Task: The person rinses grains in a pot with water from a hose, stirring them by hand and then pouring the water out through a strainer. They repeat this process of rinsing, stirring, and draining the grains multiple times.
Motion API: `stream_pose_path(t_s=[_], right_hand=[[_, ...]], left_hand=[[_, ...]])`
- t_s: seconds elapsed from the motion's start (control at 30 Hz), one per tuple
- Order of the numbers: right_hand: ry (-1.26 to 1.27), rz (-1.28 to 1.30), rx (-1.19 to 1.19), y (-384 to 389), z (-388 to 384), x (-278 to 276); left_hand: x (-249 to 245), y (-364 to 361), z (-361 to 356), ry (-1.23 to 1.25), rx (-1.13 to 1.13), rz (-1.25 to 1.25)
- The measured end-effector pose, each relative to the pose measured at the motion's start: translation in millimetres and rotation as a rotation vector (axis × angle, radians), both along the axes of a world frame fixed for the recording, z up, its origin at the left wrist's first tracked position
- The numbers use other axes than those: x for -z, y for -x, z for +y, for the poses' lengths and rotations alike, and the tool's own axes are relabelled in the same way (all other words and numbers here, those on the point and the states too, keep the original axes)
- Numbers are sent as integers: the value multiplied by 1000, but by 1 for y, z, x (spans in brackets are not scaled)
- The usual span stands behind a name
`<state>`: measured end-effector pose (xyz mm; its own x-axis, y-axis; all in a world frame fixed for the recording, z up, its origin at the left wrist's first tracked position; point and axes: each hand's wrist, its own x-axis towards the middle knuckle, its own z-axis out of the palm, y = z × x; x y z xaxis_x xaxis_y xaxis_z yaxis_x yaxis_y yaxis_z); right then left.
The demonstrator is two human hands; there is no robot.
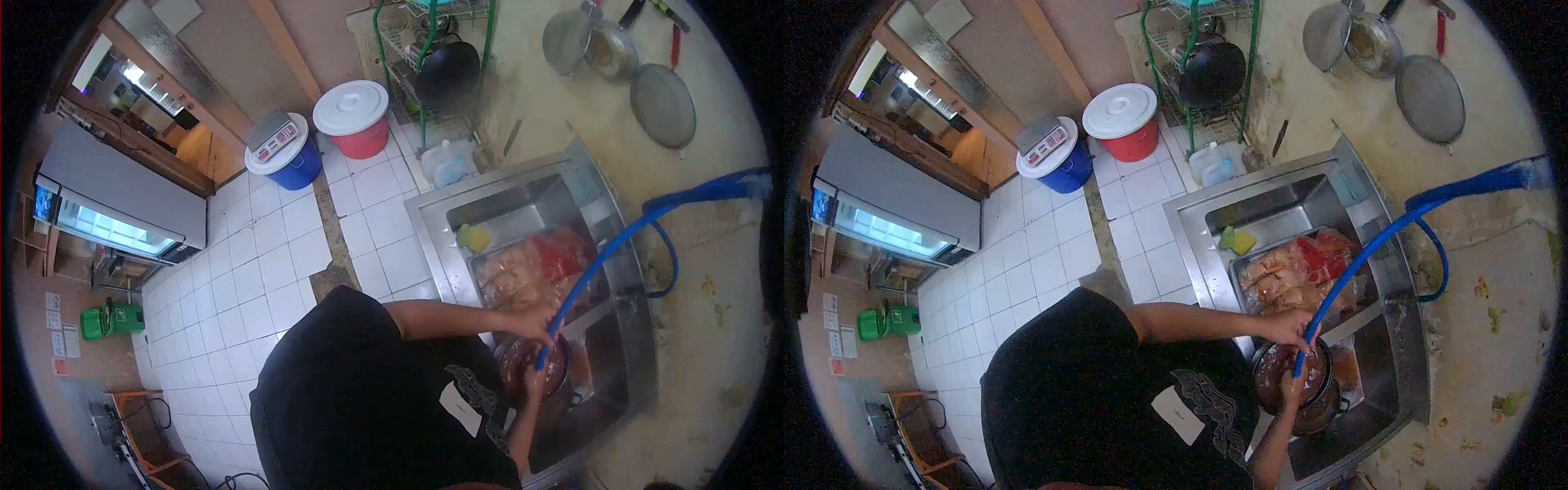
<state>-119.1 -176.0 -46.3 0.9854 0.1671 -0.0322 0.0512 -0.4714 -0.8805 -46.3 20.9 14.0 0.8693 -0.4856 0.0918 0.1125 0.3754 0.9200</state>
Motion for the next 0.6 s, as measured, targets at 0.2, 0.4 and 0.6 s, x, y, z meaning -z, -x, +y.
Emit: stream_pose_path(t_s=[0.2, 0.4, 0.6], right_hand=[[133, 93, -77, -19, -33, -67], [784, 308, 496, -12, -117, -98], [-179, 329, 417, 34, -131, -17]], left_hand=[[-53, -39, 45, -498, -179, -241], [72, -92, 59, -476, -274, -136], [106, -67, 28, -707, -344, 31]])
